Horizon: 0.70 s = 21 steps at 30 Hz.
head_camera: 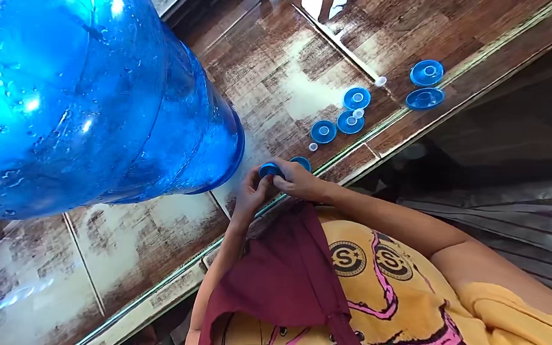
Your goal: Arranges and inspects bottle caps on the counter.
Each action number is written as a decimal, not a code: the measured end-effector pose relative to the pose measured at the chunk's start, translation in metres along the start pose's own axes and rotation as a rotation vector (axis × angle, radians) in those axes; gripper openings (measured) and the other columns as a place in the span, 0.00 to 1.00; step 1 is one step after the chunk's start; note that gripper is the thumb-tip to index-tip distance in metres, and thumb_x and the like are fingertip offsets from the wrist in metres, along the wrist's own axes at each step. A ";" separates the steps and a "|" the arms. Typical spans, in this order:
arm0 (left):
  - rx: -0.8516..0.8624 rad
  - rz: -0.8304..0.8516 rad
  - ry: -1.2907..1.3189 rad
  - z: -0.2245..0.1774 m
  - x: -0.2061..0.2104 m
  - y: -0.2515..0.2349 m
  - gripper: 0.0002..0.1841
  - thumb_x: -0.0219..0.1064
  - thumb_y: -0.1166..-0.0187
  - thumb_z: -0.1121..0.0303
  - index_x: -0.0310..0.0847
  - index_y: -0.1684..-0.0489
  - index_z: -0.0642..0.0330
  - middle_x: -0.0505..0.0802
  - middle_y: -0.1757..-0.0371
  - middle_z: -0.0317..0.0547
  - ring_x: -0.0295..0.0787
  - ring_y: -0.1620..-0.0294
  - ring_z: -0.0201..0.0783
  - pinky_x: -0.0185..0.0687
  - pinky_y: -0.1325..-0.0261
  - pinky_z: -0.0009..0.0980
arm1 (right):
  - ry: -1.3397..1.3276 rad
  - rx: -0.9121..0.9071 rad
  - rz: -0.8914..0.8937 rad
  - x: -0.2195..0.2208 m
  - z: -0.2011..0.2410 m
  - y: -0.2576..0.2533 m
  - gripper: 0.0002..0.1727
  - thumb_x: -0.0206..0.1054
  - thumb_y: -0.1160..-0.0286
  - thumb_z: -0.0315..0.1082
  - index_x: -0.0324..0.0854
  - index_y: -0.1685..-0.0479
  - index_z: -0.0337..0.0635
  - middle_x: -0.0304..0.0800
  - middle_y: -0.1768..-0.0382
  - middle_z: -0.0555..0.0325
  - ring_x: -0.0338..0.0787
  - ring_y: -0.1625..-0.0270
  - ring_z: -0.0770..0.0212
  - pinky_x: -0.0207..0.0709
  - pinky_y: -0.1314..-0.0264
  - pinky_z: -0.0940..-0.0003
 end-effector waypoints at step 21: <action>-0.161 0.120 -0.626 0.006 0.004 0.005 0.23 0.59 0.13 0.67 0.75 0.23 0.70 0.82 0.33 0.71 0.85 0.39 0.57 0.81 0.35 0.48 | 0.857 -0.011 -0.201 -0.103 -0.037 0.020 0.13 0.70 0.28 0.31 0.91 0.48 0.36 0.69 0.19 0.26 0.60 0.13 0.22 0.48 0.14 0.24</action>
Point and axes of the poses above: each hand's wrist, its own y-axis away from the middle knuckle, its own x-axis out of the palm, z = x × y, the point moved 10 cm from there along -y, towards the middle knuckle
